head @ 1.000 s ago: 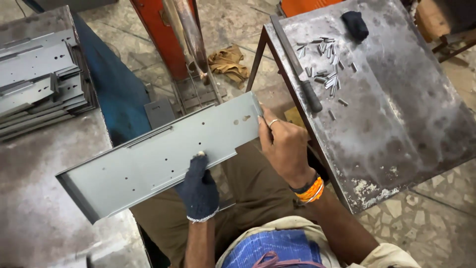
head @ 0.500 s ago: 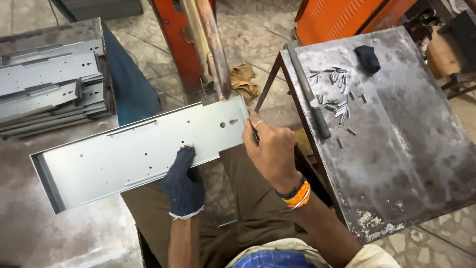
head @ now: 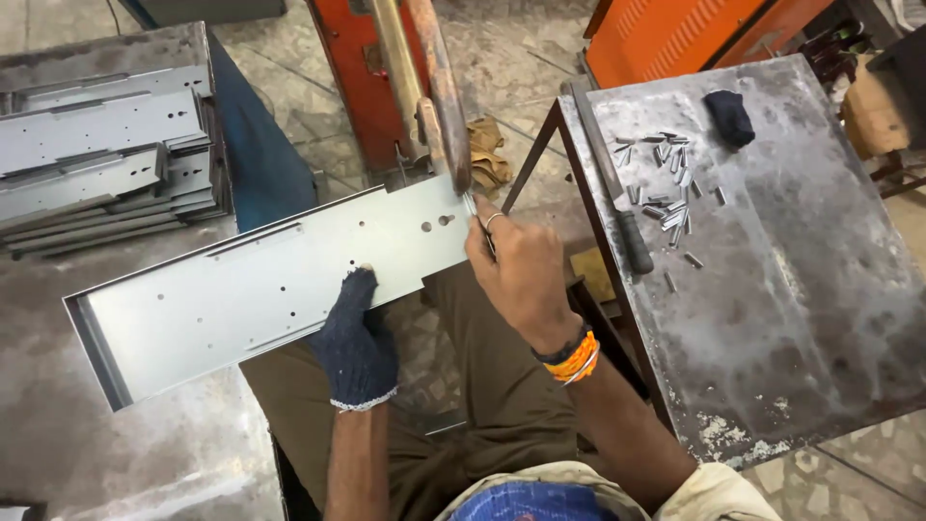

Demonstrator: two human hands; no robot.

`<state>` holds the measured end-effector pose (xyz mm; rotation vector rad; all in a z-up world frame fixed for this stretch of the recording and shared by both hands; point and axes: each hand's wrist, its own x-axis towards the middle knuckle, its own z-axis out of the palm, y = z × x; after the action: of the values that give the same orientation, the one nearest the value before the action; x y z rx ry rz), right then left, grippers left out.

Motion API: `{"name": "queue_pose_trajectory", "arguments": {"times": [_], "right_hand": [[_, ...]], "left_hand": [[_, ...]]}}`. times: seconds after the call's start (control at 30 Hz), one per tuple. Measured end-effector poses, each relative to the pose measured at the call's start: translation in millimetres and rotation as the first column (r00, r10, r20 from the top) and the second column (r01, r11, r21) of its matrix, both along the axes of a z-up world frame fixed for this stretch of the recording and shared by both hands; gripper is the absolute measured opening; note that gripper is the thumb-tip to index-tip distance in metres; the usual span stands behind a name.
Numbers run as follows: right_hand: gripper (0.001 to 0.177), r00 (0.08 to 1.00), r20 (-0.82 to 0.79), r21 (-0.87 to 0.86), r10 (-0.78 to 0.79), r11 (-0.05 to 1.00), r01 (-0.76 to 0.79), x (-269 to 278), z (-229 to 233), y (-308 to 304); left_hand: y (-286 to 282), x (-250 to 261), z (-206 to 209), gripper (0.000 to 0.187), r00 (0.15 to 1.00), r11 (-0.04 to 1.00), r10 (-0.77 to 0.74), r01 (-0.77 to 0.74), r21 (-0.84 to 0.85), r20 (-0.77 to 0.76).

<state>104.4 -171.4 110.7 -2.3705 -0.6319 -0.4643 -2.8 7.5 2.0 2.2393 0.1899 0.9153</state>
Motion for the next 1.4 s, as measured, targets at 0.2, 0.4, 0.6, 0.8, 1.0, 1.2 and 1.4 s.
{"name": "queue_pose_trajectory", "arguments": {"times": [0.2, 0.4, 0.6, 0.8, 1.0, 1.2, 1.4], "right_hand": [[0.03, 1.0, 0.008, -0.008, 0.006, 1.0, -0.006, 4, 2, 2], [0.019, 0.998, 0.047, -0.113, -0.041, 0.992, 0.047, 6, -8, 2], [0.017, 0.999, 0.038, -0.075, 0.0, 0.997, 0.002, 4, -6, 2], [0.02, 0.995, 0.017, -0.143, -0.094, 0.985, 0.095, -2, 6, 6], [0.029, 0.996, -0.076, -0.004, -0.037, 0.999, 0.036, -8, 18, 3], [0.034, 0.996, -0.085, 0.066, 0.012, 0.998, -0.007, -8, 12, 5], [0.032, 0.991, -0.135, 0.05, 0.015, 0.999, -0.009, -10, 15, 4]], "left_hand": [[1, 4, 1, 0.046, 1.0, 1.0, -0.006, 0.006, -0.012, 0.024], [1, 4, 4, 0.038, 1.0, 0.999, 0.025, -0.024, -0.024, 0.013], [-4, 6, -5, 0.03, 0.991, 0.988, 0.108, -0.099, -0.121, 0.076], [5, 1, -9, 0.039, 0.998, 0.997, 0.066, -0.066, 0.035, -0.006], [3, 19, 14, 0.038, 0.997, 0.999, 0.052, -0.053, 0.011, 0.062], [11, 36, 3, 0.028, 0.996, 0.974, 0.065, -0.05, -0.22, 0.062], [8, 47, 1, 0.02, 0.959, 0.276, 0.042, 0.259, -0.925, 0.281]]}}
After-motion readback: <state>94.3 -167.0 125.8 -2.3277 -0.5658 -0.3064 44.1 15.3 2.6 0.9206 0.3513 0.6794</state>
